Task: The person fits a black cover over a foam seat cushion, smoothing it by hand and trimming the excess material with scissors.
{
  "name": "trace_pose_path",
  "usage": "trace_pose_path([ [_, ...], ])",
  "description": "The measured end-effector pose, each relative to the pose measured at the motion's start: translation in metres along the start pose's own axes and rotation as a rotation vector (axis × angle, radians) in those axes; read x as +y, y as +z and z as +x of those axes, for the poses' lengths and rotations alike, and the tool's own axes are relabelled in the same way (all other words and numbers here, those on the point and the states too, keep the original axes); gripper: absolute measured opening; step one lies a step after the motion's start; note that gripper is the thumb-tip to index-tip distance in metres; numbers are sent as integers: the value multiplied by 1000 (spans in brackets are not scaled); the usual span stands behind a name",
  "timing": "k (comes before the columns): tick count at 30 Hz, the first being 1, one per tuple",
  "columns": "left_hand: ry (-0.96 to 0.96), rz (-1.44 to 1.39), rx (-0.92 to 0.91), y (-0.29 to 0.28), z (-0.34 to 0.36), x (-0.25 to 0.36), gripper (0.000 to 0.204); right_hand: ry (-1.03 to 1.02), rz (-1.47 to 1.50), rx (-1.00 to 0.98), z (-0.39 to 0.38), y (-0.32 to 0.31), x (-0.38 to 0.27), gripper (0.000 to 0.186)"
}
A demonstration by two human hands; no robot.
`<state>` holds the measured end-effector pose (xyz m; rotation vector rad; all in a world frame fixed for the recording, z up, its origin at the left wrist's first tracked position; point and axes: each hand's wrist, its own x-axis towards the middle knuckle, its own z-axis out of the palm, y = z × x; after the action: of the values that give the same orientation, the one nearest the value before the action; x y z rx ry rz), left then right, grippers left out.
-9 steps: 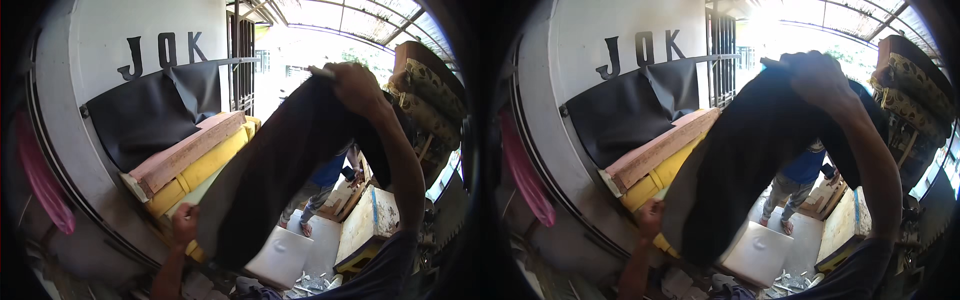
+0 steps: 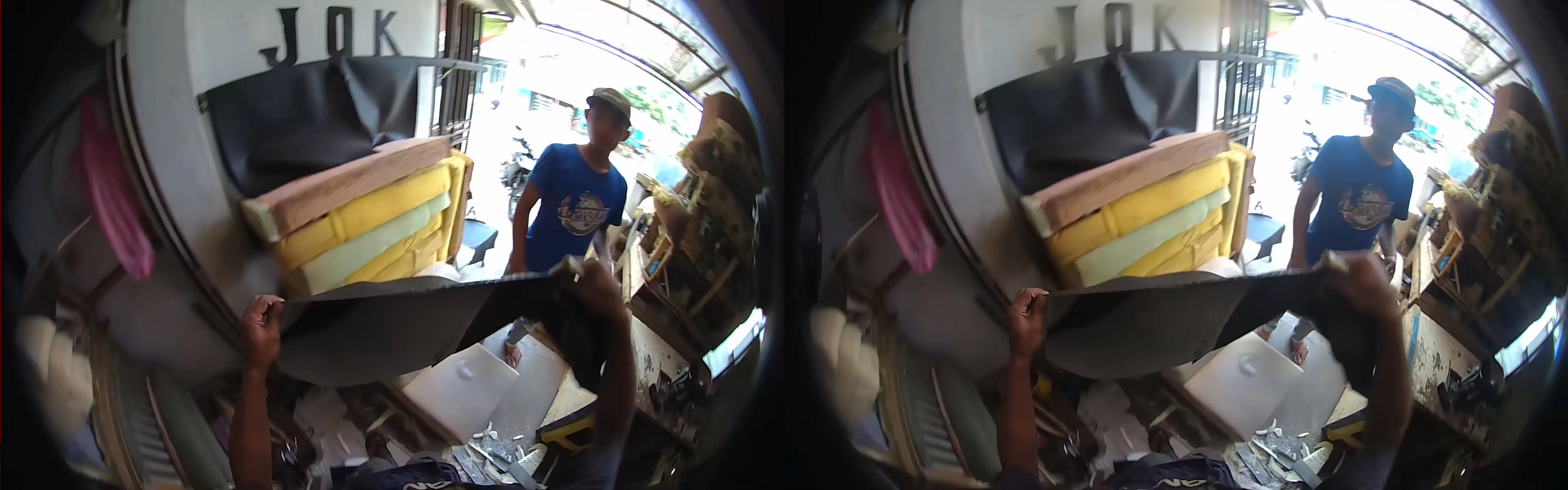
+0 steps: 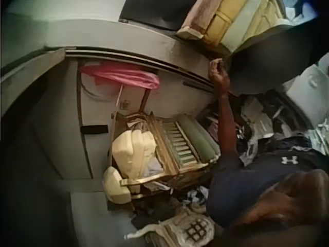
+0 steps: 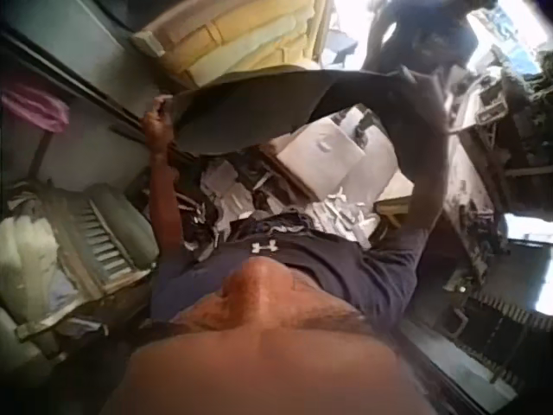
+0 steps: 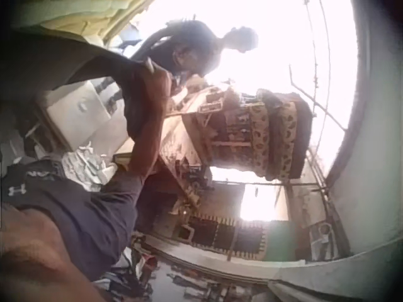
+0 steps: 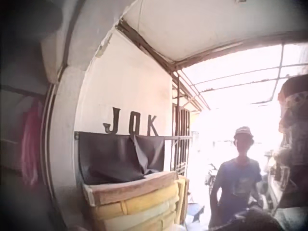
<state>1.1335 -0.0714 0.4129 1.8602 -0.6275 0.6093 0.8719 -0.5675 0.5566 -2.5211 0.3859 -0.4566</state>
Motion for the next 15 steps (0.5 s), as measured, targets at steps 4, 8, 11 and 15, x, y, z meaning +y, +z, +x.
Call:
trace_pose_path([
  [4, -92, 150, 35, -40, -127, -13, 20, 274, 94, -53, -121, 160, 41, 21],
  [8, -365, 271, 103, -54, -302, -6, 19, 462, 180, -253, -306, 279, 122, 25],
  [11, -843, 266, 236, -78, -462, 3, 20, 535, 123, -593, -436, 284, 125, 28],
  [15, -1290, 254, 223, -67, -587, 54, 19, 533, -94, -871, -529, 239, 111, 34],
])
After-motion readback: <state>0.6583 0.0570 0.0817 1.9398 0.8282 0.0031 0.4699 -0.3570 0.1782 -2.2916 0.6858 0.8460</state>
